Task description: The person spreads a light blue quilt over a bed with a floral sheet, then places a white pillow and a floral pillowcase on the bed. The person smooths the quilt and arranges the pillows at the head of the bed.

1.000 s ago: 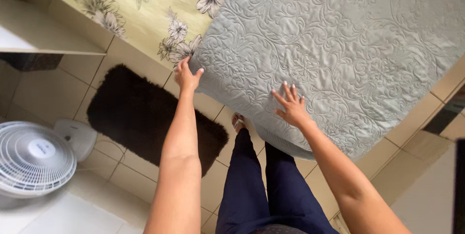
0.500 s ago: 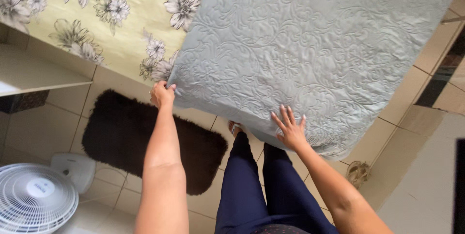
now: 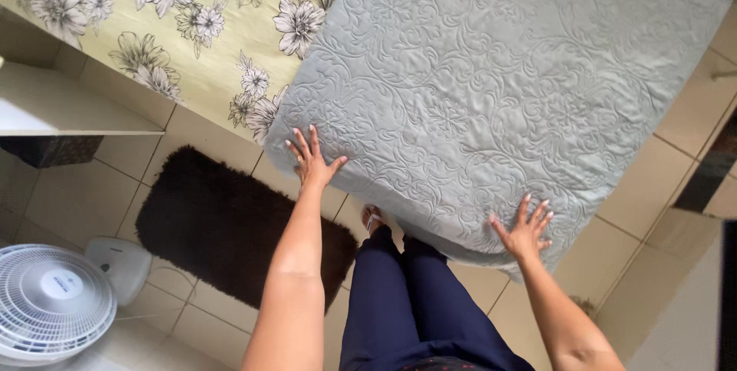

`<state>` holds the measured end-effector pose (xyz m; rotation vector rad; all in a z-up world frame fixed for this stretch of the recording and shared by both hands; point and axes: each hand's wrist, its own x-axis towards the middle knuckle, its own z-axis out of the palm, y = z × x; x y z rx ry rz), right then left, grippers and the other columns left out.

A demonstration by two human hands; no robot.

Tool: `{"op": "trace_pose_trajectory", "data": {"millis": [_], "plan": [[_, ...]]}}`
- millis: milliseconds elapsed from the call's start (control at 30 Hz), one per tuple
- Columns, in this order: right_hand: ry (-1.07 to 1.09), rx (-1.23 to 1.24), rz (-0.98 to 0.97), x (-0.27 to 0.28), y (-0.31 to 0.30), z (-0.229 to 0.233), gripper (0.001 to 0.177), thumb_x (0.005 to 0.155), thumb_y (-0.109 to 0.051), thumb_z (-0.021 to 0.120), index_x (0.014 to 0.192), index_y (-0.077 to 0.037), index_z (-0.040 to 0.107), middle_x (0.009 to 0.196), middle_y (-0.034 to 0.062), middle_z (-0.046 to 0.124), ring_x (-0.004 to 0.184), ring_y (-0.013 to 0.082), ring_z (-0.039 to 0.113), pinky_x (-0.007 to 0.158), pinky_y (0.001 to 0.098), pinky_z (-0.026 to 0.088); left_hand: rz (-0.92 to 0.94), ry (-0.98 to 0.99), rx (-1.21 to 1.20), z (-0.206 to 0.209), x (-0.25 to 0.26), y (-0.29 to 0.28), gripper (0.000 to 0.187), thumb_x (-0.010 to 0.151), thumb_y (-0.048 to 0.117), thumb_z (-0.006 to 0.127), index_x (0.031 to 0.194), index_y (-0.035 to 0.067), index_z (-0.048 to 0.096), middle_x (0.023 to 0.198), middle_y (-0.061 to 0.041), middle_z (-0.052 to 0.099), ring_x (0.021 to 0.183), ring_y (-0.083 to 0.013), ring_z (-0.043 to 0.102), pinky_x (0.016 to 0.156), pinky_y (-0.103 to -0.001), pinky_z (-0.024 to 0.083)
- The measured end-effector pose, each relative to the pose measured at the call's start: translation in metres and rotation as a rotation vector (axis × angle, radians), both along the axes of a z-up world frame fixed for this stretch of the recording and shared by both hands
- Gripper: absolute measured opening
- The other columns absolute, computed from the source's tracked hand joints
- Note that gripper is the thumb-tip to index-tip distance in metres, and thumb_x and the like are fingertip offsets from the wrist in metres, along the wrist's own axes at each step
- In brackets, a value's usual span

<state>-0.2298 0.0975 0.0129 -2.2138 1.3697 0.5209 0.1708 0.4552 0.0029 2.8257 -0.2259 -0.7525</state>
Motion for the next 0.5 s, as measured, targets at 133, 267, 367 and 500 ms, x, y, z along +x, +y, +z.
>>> {"op": "trace_pose_trajectory", "data": {"millis": [133,267,367,500], "plan": [[0.086,-0.037,0.117,-0.032,0.023,0.008,0.127,0.063,-0.084,0.062,0.163,-0.039,-0.002,0.172,0.0075,-0.022,0.159,0.0407,-0.019,0.104,0.0875,0.019,0.056,-0.007,-0.063,-0.02,0.0,0.013,0.136,0.067,0.063,0.084,0.161,0.039,-0.01,0.172,-0.005,-0.02,0.157,-0.0472,-0.011,0.105,-0.069,0.043],[0.113,0.028,0.109,-0.067,0.039,0.036,0.126,0.054,-0.083,0.061,0.156,-0.045,-0.003,0.17,0.0042,-0.024,0.157,0.0425,-0.018,0.102,0.0826,0.031,0.155,0.094,0.001,-0.031,-0.001,0.016,0.135,0.071,0.053,0.088,0.164,0.036,-0.008,0.173,0.0,-0.02,0.159,-0.0421,-0.001,0.108,-0.07,0.039],[0.295,0.119,0.137,-0.075,0.034,0.057,0.122,0.065,-0.083,0.061,0.159,-0.046,-0.007,0.172,0.0043,-0.026,0.156,0.0433,-0.01,0.106,0.0821,0.025,0.223,0.231,0.075,-0.022,0.0,0.021,0.113,0.083,0.054,0.076,0.166,0.025,0.005,0.175,-0.005,-0.003,0.156,-0.0378,0.02,0.114,-0.061,0.038],[0.377,0.051,0.306,-0.05,0.018,0.073,0.108,0.079,-0.086,0.052,0.162,-0.042,-0.001,0.172,0.0112,-0.011,0.154,0.0463,0.005,0.109,0.08,0.018,0.352,0.185,-0.147,-0.009,0.005,0.039,0.105,0.092,0.068,0.065,0.163,0.007,0.02,0.169,-0.02,0.021,0.153,-0.041,0.03,0.123,-0.05,0.031]]}}
